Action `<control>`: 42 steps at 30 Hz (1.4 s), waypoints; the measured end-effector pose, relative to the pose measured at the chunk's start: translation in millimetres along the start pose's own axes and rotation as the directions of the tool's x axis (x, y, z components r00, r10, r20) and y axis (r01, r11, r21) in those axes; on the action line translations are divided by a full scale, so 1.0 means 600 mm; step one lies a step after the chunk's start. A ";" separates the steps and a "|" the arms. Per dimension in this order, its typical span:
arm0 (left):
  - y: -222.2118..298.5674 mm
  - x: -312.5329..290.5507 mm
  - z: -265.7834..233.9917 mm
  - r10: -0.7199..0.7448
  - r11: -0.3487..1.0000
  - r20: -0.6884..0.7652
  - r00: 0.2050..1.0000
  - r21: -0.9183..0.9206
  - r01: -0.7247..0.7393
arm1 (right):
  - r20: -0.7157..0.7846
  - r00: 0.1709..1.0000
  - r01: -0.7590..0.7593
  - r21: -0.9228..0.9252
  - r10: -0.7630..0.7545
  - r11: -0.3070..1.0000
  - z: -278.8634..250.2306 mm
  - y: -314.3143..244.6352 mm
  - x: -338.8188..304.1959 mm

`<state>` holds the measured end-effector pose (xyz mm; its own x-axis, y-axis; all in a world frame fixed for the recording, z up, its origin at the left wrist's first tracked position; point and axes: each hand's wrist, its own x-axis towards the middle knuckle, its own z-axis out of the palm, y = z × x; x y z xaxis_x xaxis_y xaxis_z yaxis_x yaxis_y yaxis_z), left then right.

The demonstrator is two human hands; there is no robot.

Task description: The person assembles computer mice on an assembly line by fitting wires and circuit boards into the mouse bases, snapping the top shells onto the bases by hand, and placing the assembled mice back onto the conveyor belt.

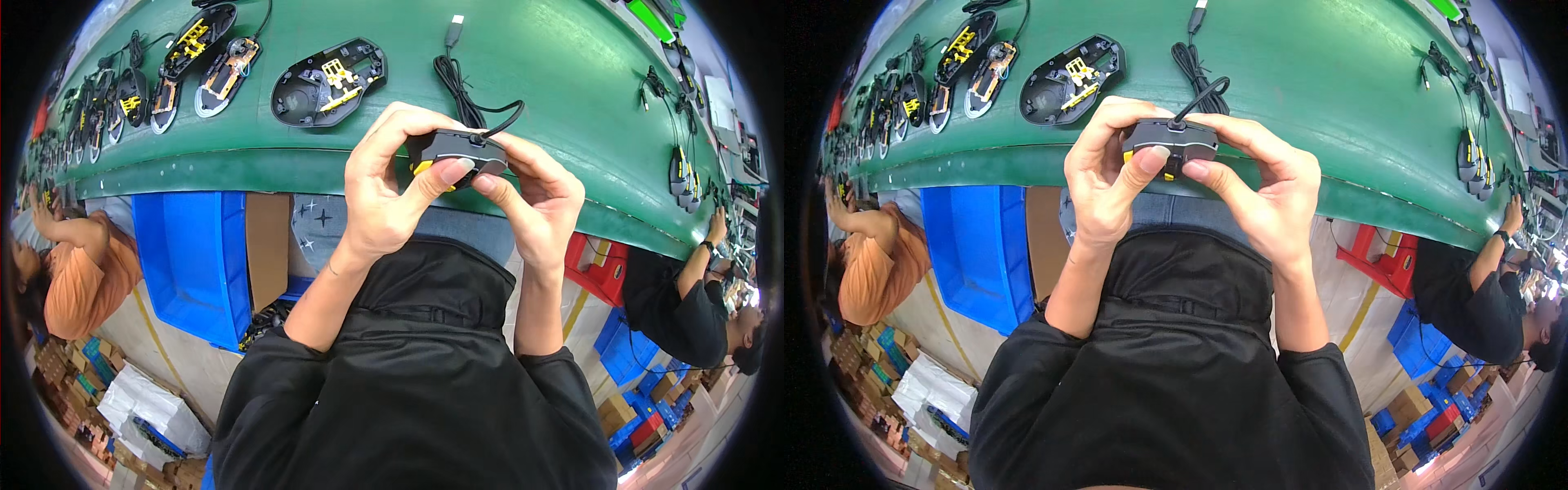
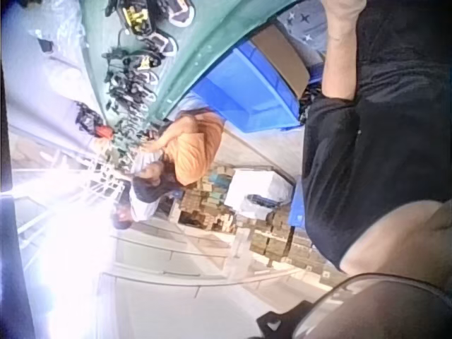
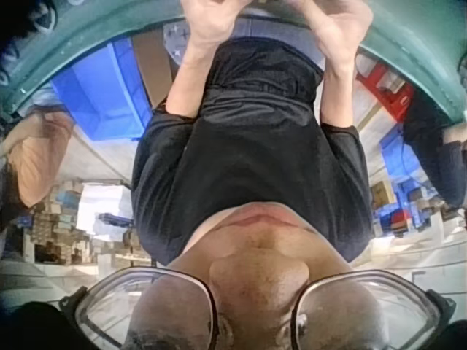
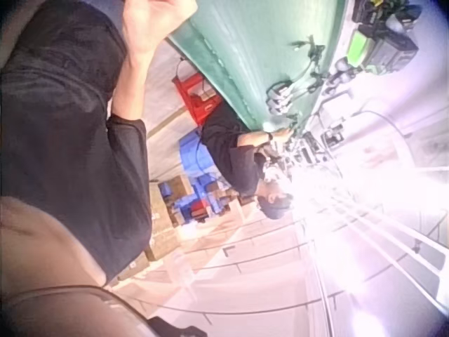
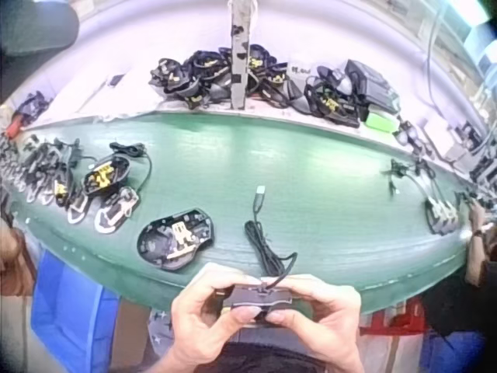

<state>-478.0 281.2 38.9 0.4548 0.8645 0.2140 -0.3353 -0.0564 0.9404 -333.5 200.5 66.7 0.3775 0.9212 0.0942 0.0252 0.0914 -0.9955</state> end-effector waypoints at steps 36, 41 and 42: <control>0.009 0.019 -0.007 0.157 0.939 0.128 0.979 0.286 -0.188 | 0.071 0.996 -0.042 -0.145 0.053 0.989 -0.009 -0.050 0.044; 0.011 0.019 -0.011 0.121 0.954 0.109 0.987 0.261 -0.146 | 0.109 0.991 -0.059 -0.146 0.075 0.988 -0.015 -0.051 0.047; 0.010 0.019 -0.014 0.122 0.963 0.092 0.988 0.232 -0.140 | 0.104 0.989 -0.095 -0.075 0.103 0.993 -0.013 -0.056 0.047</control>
<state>-481.8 295.3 44.6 0.4844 0.8016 0.3505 -0.1954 -0.2913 0.9364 -316.7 220.3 102.8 0.2793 0.9602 -0.0079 0.0584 -0.0252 -0.9980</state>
